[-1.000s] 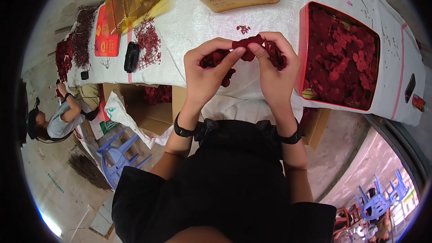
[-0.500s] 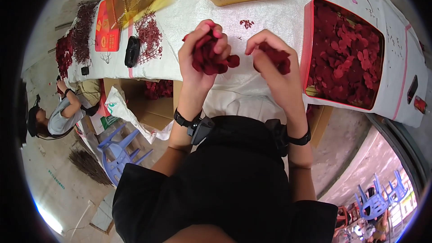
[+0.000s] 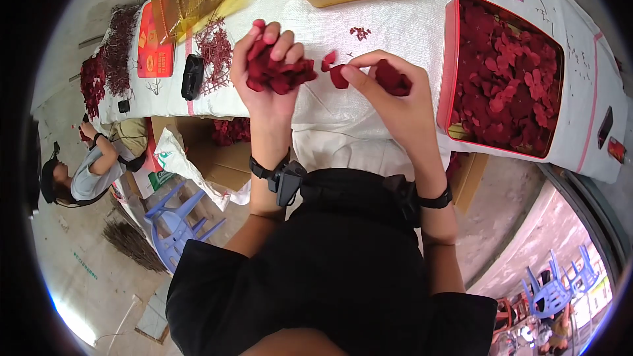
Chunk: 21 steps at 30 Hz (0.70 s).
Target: Sorting and placing small red artificial petals into a plastic bag.
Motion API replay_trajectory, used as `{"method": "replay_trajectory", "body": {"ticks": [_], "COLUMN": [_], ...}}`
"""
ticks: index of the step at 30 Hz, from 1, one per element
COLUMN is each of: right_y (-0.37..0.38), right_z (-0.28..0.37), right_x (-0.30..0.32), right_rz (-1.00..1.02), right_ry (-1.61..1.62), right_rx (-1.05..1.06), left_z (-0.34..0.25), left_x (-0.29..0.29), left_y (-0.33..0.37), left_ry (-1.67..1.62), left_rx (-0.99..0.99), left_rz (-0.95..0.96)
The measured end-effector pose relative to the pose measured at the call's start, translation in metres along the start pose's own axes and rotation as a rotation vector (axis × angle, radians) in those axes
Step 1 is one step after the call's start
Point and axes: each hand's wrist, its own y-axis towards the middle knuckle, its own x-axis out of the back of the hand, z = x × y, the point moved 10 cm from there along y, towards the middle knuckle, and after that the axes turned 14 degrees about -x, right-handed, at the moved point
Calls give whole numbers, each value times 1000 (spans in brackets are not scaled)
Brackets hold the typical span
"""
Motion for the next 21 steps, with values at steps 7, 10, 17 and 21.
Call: {"method": "replay_trajectory", "body": {"ticks": [7,10,17,21], "right_y": [9,16,24,28], "right_z": [-14,-7,-26,-29], "right_x": [10,13,13,12], "right_rz": [100,14,33,46], "right_ry": [246,28,-41,-15], "right_rx": [-252,-127,-130,-167], "left_z": [18,28,32,30], "left_x": [3,-6,9,17], "left_y": [-12,-22,-19,-15], "left_ry": [573,646,882,830], "left_rx": [302,324,263,250], "left_rz": [272,395,400,353]}}
